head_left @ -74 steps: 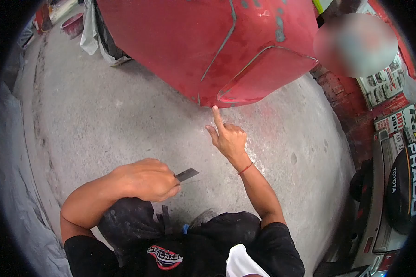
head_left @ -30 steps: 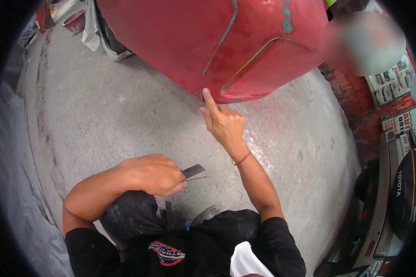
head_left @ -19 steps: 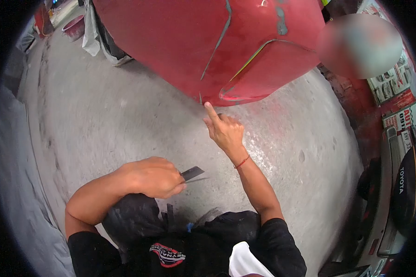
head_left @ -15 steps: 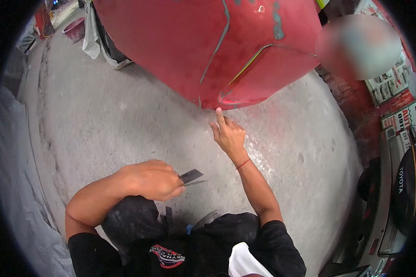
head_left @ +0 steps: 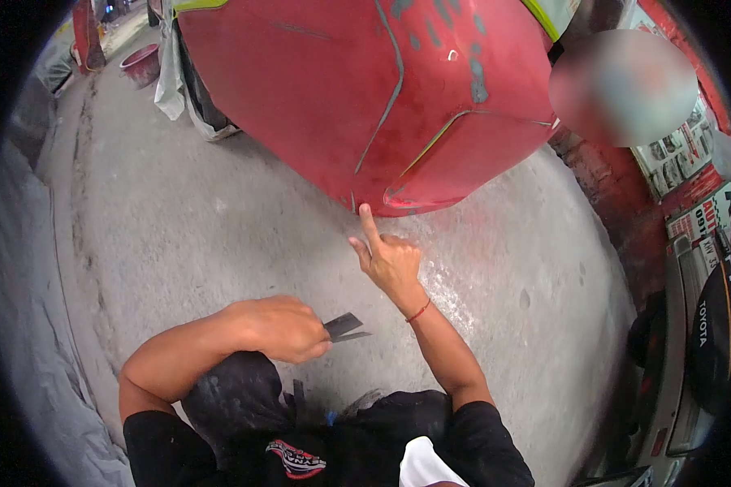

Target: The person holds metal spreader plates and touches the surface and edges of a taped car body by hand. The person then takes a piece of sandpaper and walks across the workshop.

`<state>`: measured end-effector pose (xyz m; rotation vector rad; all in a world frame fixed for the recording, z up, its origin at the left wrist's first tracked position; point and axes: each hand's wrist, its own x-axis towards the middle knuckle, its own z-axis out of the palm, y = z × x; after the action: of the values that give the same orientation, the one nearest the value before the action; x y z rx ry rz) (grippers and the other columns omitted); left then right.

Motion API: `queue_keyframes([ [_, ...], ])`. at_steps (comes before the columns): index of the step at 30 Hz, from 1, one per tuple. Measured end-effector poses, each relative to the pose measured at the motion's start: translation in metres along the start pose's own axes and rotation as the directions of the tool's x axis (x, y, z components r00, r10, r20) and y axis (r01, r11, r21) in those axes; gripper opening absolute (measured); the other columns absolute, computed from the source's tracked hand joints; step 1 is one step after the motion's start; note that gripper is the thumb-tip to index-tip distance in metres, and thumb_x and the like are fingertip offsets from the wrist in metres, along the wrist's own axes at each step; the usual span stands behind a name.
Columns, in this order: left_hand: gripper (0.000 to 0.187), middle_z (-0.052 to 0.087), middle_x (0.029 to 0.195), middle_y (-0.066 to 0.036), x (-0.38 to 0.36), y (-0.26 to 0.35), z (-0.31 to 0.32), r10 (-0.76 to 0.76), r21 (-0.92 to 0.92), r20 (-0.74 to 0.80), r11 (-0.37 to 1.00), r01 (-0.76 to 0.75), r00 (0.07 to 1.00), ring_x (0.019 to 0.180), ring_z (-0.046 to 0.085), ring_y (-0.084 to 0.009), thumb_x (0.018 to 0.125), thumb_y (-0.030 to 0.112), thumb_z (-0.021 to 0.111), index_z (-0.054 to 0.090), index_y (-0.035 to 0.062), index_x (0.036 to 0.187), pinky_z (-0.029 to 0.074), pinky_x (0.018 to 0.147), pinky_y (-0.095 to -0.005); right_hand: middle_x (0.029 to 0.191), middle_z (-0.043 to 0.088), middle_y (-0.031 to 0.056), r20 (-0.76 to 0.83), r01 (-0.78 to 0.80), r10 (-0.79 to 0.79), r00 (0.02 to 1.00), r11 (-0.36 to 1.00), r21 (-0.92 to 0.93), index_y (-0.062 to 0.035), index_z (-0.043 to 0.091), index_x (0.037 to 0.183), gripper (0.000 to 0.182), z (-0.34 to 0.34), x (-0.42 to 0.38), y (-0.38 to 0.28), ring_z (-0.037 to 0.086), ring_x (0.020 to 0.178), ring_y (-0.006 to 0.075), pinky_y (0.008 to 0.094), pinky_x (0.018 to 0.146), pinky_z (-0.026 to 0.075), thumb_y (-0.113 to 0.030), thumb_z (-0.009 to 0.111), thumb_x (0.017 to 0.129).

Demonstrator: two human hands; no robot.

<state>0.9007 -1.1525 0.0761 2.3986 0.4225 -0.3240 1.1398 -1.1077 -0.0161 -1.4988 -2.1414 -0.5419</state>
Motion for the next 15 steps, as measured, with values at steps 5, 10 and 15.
queue_keyframes([
  [5, 0.039, 0.069, 0.093, -0.022, 0.001, 0.010, -0.007, -0.034, 0.044, 0.078, 0.999, 0.030, 0.996, 0.092, 0.065, -0.0412, 0.101, 0.030, 0.043, 0.069, 0.0013, 0.100, 0.050, 0.085, -0.0502, 0.050, 0.048, 0.0030, -0.253, 0.025, -0.034, 0.967, 0.999, -0.040, -0.0206, 0.050, 0.146, 0.065, -0.028, 0.041, 0.017, 0.049, 0.039, 0.0198, 0.0351, 0.040, 0.040, -0.047, 0.067, 0.089],
  [10, 0.040, 0.069, 0.095, -0.022, -0.001, 0.007, -0.006, -0.064, 0.044, 0.092, 0.997, 0.060, 0.994, 0.094, 0.065, -0.0409, 0.101, 0.031, 0.042, 0.069, 0.0017, 0.102, 0.050, 0.086, -0.0502, 0.050, 0.047, 0.0027, -0.521, -0.068, 0.054, 0.852, 0.998, -0.007, -0.0194, 0.052, 0.145, 0.065, -0.080, 0.103, 0.027, 0.049, 0.041, 0.0190, 0.0342, 0.042, 0.040, -0.048, 0.067, 0.088],
  [15, 0.045, 0.065, 0.081, -0.026, -0.001, -0.005, 0.005, 0.020, 0.014, -0.022, 1.000, -0.020, 1.000, 0.082, 0.064, -0.0451, 0.102, 0.035, 0.042, 0.063, -0.0020, 0.087, 0.050, 0.077, -0.0534, 0.049, 0.045, 0.0026, -0.412, 0.027, -0.062, 0.909, 0.996, -0.089, -0.0207, 0.055, 0.142, 0.062, -0.069, 0.090, 0.019, 0.050, 0.041, 0.0188, 0.0353, 0.040, 0.040, -0.046, 0.069, 0.087],
])
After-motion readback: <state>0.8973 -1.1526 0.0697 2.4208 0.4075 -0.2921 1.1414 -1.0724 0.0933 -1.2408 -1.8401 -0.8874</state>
